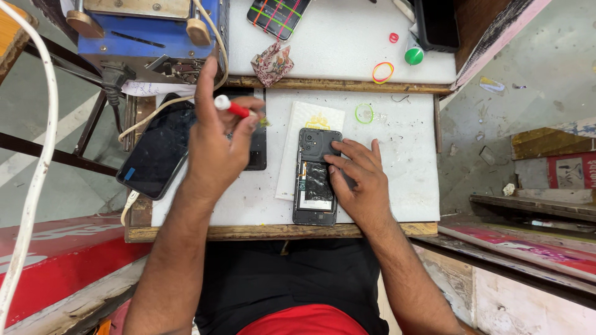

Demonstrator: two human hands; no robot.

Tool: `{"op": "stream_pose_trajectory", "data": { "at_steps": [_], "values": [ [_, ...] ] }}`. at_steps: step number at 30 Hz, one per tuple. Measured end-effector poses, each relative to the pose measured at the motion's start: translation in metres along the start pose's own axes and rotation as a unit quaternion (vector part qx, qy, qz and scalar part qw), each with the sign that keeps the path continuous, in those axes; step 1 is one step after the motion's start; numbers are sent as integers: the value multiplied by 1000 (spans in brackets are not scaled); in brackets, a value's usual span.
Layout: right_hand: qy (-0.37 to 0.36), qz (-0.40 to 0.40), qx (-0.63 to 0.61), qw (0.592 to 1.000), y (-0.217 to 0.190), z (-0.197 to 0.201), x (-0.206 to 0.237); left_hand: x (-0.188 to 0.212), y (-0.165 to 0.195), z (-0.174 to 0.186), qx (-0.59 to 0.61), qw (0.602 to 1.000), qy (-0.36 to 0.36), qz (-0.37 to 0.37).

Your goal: The person disassembles a smartphone using a screwdriver and a plastic pry tool. They remove the back cover, unscrew internal components, and detach the battery. The person then reassembles the phone by reconnecting the battery and securing the back cover.

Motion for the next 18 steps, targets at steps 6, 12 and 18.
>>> {"op": "stream_pose_trajectory", "data": {
  "at_steps": [6,12,18],
  "values": [
    [6,3,-10,1000,-4,-3,-1,11,-14,20,-26,999,30,8],
    [11,-7,-6,1000,-7,-5,-3,11,-33,13,21,997,7,70],
    [10,-10,-12,1000,-2,-3,1,13,-23,16,3,999,5,42]
  ]
}}
Point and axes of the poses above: each hand's wrist, its own x-axis away from the middle knuckle, its own z-axis out of the back of the hand, y = z × x, the point moved 6 cm from there along -x, towards the middle knuckle, and after that the axes turned 8 degrees about y, right-handed, at the moved point
